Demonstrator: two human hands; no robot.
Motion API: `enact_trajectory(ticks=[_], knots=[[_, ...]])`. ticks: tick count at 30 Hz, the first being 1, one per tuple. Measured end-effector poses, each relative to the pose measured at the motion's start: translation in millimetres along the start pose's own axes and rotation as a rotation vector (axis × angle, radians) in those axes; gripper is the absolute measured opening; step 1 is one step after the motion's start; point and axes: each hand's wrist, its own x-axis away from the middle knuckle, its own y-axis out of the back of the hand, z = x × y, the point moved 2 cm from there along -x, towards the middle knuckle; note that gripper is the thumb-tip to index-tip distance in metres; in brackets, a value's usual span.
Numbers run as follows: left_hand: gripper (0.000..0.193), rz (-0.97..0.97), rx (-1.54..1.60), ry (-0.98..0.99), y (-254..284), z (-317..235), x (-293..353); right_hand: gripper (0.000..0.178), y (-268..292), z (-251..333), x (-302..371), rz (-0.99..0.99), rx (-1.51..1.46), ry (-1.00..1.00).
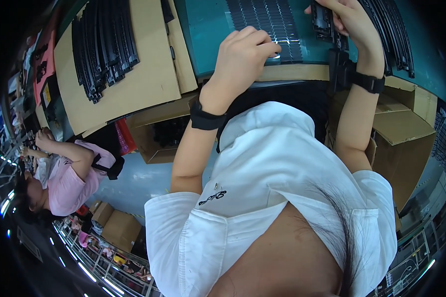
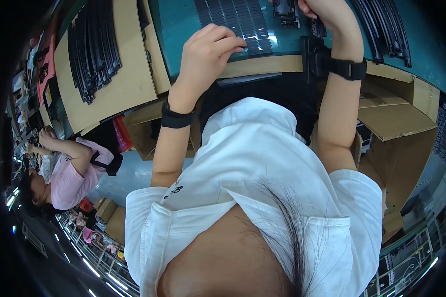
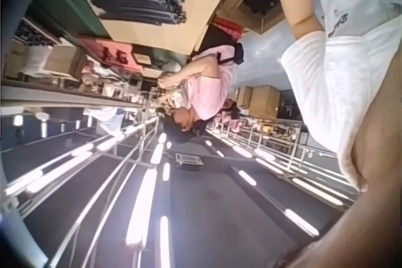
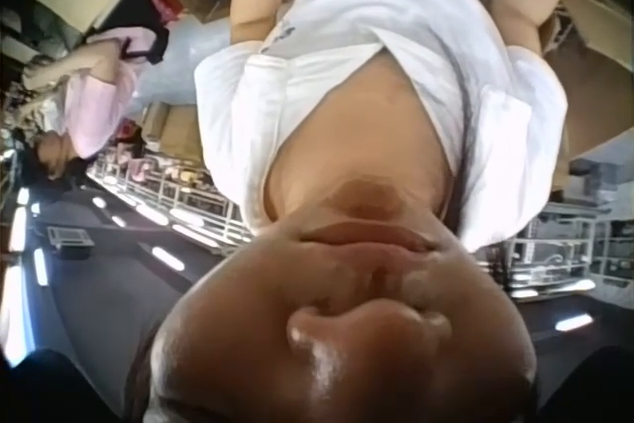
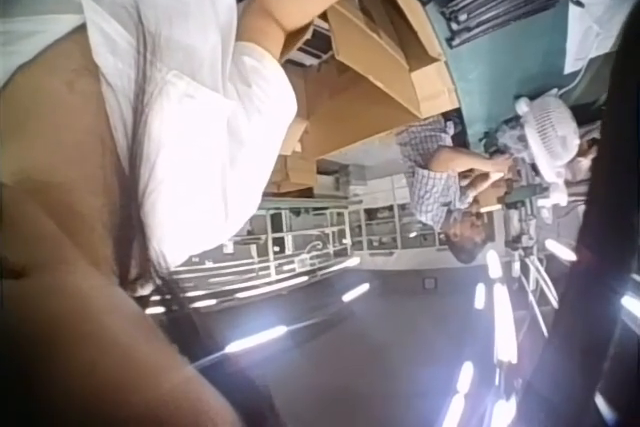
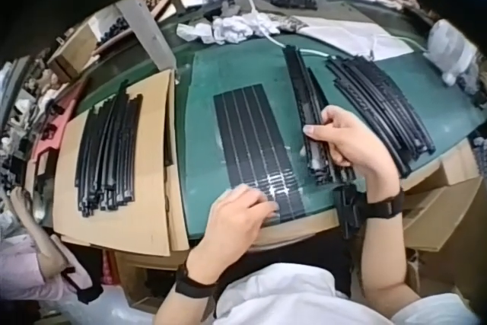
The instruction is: The person is assembling black plastic housing components by hand at an assembly station.
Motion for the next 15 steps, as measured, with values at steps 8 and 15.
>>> enact_trajectory(ticks=[8, 15], knots=[[0.014, 0.117, 0.010, -0.052, 3.1, 0.6, -8.8, 0.018, -17.3, -5.8, 25.9, 0.098, -0.215, 0.057], [0.016, 0.131, 0.111, -0.095, 3.1, 2.4, -10.8, 0.020, -22.6, 3.5, 44.7, 0.029, -0.397, 0.129]])
